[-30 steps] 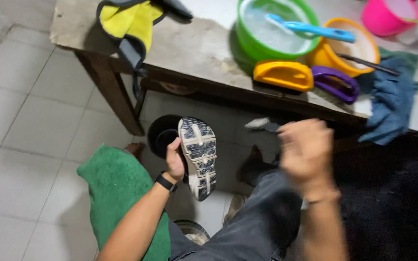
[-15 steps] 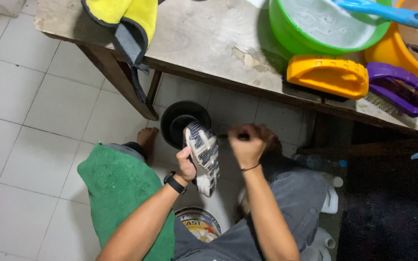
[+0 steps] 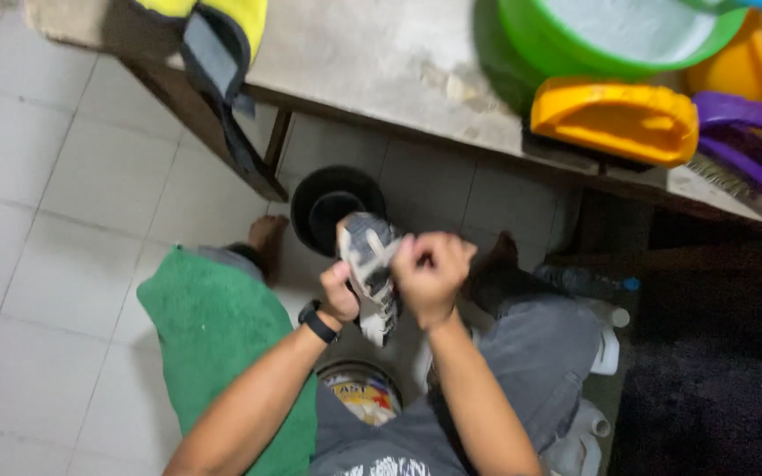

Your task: The person scrubs the sole of a sneaker with a purple brush, then uses a smaller brush to clean the grooves. They rinse the shoe with water from a bottle and wipe it with a blue cloth.

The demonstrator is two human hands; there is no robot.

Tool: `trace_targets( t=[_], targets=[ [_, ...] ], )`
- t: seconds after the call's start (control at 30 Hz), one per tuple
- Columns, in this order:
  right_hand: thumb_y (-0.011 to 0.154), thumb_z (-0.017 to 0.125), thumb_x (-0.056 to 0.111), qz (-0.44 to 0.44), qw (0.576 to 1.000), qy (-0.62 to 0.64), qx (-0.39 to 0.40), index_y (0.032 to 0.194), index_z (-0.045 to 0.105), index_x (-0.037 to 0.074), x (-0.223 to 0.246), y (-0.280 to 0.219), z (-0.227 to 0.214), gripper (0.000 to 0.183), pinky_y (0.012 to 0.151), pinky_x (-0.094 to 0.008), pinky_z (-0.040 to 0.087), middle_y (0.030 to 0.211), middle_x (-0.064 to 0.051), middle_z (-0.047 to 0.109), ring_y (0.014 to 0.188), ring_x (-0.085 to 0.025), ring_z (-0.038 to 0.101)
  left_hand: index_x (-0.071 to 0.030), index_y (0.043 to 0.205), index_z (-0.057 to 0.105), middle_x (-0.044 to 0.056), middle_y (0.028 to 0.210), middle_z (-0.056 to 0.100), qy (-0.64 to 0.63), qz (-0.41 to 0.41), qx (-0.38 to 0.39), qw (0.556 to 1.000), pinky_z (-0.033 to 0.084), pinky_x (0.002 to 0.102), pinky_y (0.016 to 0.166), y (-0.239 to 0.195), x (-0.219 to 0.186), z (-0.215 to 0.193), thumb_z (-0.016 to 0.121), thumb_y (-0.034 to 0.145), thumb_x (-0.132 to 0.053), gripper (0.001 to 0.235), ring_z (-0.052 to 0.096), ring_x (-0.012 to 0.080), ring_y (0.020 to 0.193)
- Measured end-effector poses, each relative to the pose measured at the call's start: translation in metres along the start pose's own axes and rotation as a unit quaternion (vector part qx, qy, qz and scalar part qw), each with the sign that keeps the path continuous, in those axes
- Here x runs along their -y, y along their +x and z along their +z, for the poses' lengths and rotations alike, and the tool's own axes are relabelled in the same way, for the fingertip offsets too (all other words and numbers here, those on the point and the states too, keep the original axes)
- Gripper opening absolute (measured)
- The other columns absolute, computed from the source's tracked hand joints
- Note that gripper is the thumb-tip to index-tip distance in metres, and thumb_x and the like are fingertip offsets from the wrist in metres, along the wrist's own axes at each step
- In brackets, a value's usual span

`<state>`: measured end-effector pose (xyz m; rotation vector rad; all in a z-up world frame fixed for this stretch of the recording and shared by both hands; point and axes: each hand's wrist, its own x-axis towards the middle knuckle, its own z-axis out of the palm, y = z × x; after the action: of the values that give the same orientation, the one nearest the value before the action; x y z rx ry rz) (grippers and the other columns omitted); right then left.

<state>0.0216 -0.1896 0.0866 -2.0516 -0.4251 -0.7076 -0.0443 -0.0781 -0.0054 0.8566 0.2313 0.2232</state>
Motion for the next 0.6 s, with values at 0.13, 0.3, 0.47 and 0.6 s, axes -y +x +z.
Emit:
trace_targets(
  t=[0.13,0.3,0.47,0.6],
  targets=[
    [0.072,0.080,0.011,-0.039,0.994,-0.098,-0.026,0.064,0.056,0.021,-0.040,0.016,-0.007,0.028,0.063,-0.029,0.042,0.057,0.004,0.052,0.052,-0.019,0.056,-0.002,0.111,0.067,0.014,0.106,0.073,-0.120,-0.078,0.010,0.990,0.057,0.038,0.092,-0.012,0.009,-0.022,0.044,0.096,-0.041,0.047,0.064,0.0192,0.087],
    [0.083,0.076,0.008,-0.019,0.999,0.026,0.014,0.064,0.061,0.020,-0.024,-0.003,0.000,0.026,0.060,-0.030,0.047,0.056,0.001,0.062,0.051,-0.025,0.062,-0.004,0.110,0.068,0.018,0.107,0.074,-0.067,-0.078,0.017,0.995,0.060,0.037,0.082,-0.001,0.025,-0.035,0.037,0.096,-0.052,0.059,0.068,0.0194,0.087],
    [0.071,0.082,0.007,-0.065,0.997,-0.029,0.024,0.062,0.058,0.018,-0.039,0.021,-0.022,0.028,0.060,-0.032,0.046,0.055,-0.002,0.055,0.050,-0.027,0.059,-0.005,0.128,0.063,0.020,0.120,0.069,-0.038,-0.236,0.021,0.971,0.051,0.044,0.101,0.013,-0.022,-0.010,0.047,0.098,-0.045,0.053,0.066,0.0240,0.103],
    [0.072,0.080,0.006,-0.027,0.995,0.042,0.083,0.060,0.062,0.013,-0.073,-0.011,-0.008,0.022,0.055,-0.031,0.050,0.054,-0.009,0.061,0.055,-0.033,0.065,-0.001,0.121,0.071,0.022,0.114,0.073,-0.104,-0.371,-0.008,0.923,0.056,0.046,0.095,0.008,-0.067,0.024,0.058,0.095,-0.050,0.057,0.071,0.0273,0.097]
  ],
)
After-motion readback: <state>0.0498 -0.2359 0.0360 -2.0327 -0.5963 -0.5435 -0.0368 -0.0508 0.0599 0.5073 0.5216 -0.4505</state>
